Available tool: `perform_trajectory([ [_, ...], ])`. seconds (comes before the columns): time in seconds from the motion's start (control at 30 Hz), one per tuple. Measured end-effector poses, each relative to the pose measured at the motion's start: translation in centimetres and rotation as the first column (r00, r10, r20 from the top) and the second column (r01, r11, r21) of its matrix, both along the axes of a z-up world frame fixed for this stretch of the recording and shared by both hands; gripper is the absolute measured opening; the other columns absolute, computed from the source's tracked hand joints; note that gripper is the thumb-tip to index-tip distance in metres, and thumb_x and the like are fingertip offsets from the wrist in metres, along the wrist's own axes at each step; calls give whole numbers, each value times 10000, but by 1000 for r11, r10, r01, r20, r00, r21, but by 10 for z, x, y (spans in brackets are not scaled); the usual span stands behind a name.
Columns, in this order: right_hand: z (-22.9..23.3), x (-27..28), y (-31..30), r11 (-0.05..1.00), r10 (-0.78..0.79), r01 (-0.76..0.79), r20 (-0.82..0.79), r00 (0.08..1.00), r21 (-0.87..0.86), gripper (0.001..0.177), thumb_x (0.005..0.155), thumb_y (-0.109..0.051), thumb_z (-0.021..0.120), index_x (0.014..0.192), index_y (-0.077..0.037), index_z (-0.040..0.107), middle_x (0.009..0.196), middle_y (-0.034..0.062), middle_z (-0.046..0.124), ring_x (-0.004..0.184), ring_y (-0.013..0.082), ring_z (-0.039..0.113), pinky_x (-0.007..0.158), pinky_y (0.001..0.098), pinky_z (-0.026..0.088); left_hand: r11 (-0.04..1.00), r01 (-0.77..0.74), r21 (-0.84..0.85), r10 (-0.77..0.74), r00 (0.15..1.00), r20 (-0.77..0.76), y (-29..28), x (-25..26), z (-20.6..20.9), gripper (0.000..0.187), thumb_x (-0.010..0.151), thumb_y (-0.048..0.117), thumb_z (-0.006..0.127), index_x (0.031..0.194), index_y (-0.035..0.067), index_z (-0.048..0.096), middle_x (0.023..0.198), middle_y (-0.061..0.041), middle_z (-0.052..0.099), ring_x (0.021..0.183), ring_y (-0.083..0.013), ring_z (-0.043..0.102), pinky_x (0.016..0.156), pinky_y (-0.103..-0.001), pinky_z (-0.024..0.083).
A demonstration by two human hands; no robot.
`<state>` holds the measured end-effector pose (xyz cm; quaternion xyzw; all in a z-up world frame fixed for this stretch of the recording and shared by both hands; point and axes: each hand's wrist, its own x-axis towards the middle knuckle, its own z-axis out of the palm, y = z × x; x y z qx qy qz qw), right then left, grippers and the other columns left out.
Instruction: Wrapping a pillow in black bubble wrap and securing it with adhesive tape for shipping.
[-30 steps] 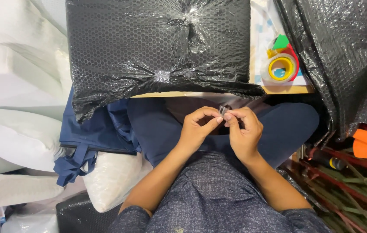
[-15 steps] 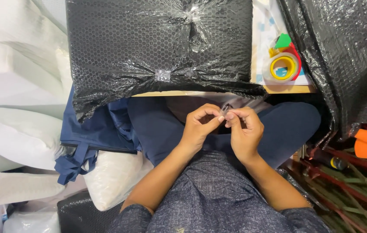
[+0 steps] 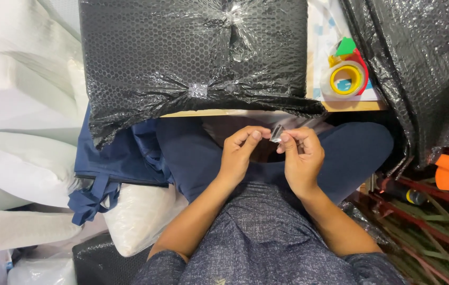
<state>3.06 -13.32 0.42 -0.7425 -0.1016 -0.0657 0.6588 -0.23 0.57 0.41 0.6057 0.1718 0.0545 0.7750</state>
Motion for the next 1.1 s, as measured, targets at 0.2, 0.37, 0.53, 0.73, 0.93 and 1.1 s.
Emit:
perform_trajectory([
  [0.2,7,-1,2,999,23,-23,16,1000,-39,63,993,17,696,978,74,673,753,148,684,586,209,699,574,318,561,998,20,62,-17,999,-41,-1,0,4,118,833,74,834,947,62,808,800,-55,751,802,-100,693,740,-264,574],
  [0.37,5,3,-2,999,-19,20,29,999,-42,64,1014,13,678,1000,72,661,747,130,670,579,192,689,569,309,555,994,-97,49,97,995,-10,7,2,-8,83,924,127,750,945,63,798,769,-75,763,798,-113,701,794,-279,566],
  [0.53,12,3,3,994,69,-67,12,998,-82,51,973,17,718,954,52,686,713,123,687,571,203,702,542,319,551,998,-44,52,41,997,72,6,3,5,274,889,95,775,1162,73,756,943,-83,769,931,-133,698,886,-315,560],
  [0.73,17,4,4,972,129,-124,13,992,-200,41,938,-63,768,913,-40,745,636,53,676,566,195,683,546,299,540,972,-69,225,44,993,113,9,4,7,63,860,85,808,923,81,806,791,-53,735,810,-145,689,807,-297,546],
  [0.93,13,2,8,973,195,-200,-49,980,-112,202,1017,-181,669,1094,5,690,895,123,700,736,209,704,603,319,568,929,-146,339,65,969,239,9,5,8,44,892,74,778,928,92,792,809,-37,727,822,-183,697,807,-317,541],
  [1.1,6,1,8,985,158,-167,-144,977,-47,385,1030,-153,649,1361,-10,518,1220,127,602,918,172,664,741,305,579,926,-201,320,118,958,261,9,6,9,62,906,40,751,953,78,767,811,-46,723,795,-172,675,777,-299,529],
])
